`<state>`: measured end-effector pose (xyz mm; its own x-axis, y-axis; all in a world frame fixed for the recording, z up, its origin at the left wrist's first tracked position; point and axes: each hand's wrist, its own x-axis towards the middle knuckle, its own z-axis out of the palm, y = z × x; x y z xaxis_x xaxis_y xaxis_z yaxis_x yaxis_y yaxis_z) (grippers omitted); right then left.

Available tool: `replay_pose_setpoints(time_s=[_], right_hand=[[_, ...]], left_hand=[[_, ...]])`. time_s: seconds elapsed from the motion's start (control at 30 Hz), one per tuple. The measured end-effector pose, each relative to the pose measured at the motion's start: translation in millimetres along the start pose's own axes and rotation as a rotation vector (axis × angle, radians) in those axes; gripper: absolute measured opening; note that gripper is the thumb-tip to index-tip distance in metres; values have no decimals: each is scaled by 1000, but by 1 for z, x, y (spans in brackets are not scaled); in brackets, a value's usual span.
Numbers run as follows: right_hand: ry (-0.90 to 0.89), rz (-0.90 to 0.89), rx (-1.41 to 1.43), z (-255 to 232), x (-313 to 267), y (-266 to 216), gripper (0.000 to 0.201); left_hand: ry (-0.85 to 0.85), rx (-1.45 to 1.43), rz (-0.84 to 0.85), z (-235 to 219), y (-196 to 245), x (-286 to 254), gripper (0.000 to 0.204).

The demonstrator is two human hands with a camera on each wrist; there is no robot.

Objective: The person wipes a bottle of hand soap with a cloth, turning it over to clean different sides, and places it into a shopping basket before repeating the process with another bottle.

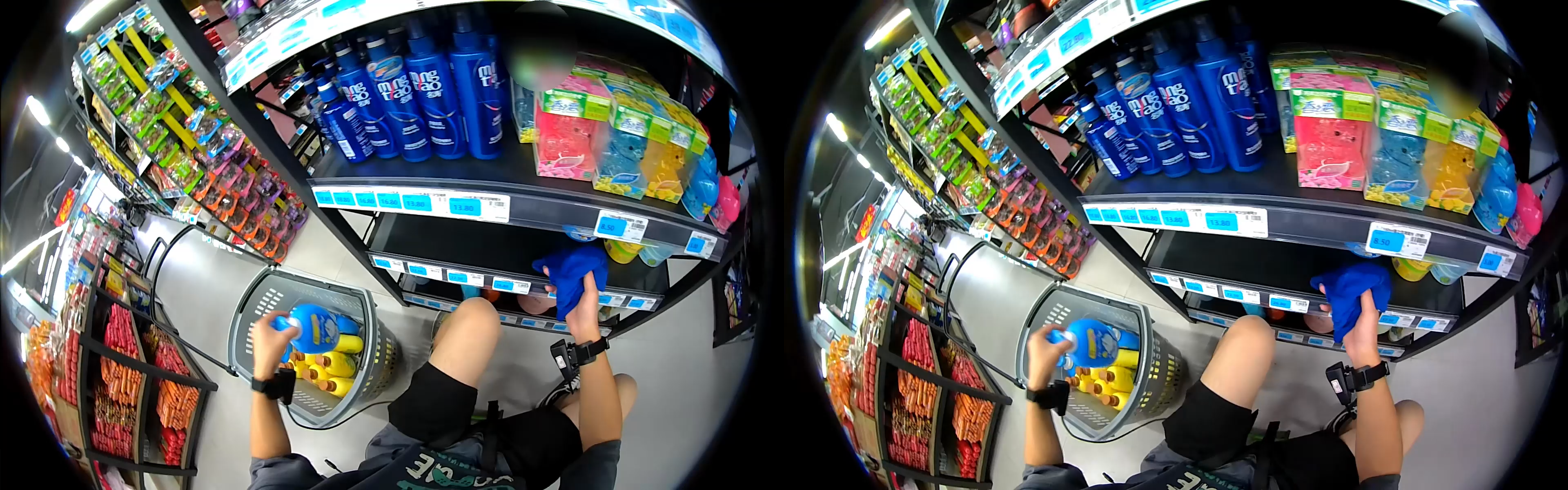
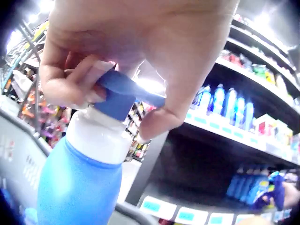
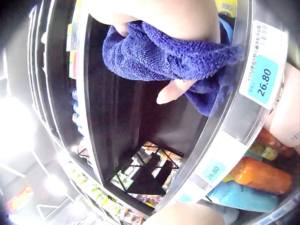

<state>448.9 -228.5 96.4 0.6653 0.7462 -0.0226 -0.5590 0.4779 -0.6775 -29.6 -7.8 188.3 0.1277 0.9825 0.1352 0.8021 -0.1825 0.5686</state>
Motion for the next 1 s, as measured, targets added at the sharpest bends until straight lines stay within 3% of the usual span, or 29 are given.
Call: replay_pose_setpoints(time_s=[0.1,0.17,0.23,0.3,0.37,0.43,0.47,0.5,0.57,0.63,0.7,0.77,0.8,0.83,0.93,0.97,1.0], right_hand=[[-195,81,-53,-8,-1,8,40],[-402,185,-100,3,-12,6,47],[-520,190,-52,25,-24,7,49],[-621,335,-64,24,-30,18,51],[-620,471,-15,22,-37,34,57],[-545,447,49,40,-55,28,63],[-479,324,92,49,-67,20,68],[-376,391,296,41,-69,9,63],[-209,409,295,27,-65,-9,57],[-147,345,289,15,-67,-24,53],[-82,309,338,5,-73,-35,53],[-33,273,345,-6,-79,-41,54],[-8,257,326,-10,-84,-44,54],[14,244,309,-11,-89,-46,55],[-9,211,290,-12,-94,-47,58],[-32,222,299,-13,-95,-46,58],[-48,214,245,-14,-96,-48,62]], left_hand=[[65,-233,91,-41,71,-9,24],[18,-323,160,-58,121,-19,25],[-77,-450,250,-61,160,-28,26],[-160,-608,335,-48,193,-39,28],[-304,-752,346,-28,226,-51,32],[-510,-825,343,0,251,-63,33],[-555,-833,423,20,261,-68,34],[-598,-840,501,39,270,-74,34],[-541,-721,727,67,291,-85,35],[-548,-763,726,88,308,-95,39],[-709,-936,667,107,312,-105,71],[-740,-1022,718,130,313,-117,97],[-687,-1041,793,145,314,-120,100],[-588,-833,945,163,304,-120,102],[-792,-1100,560,189,307,-158,90],[-644,-1139,493,196,307,-167,80],[-598,-1180,450,204,302,-171,75]])
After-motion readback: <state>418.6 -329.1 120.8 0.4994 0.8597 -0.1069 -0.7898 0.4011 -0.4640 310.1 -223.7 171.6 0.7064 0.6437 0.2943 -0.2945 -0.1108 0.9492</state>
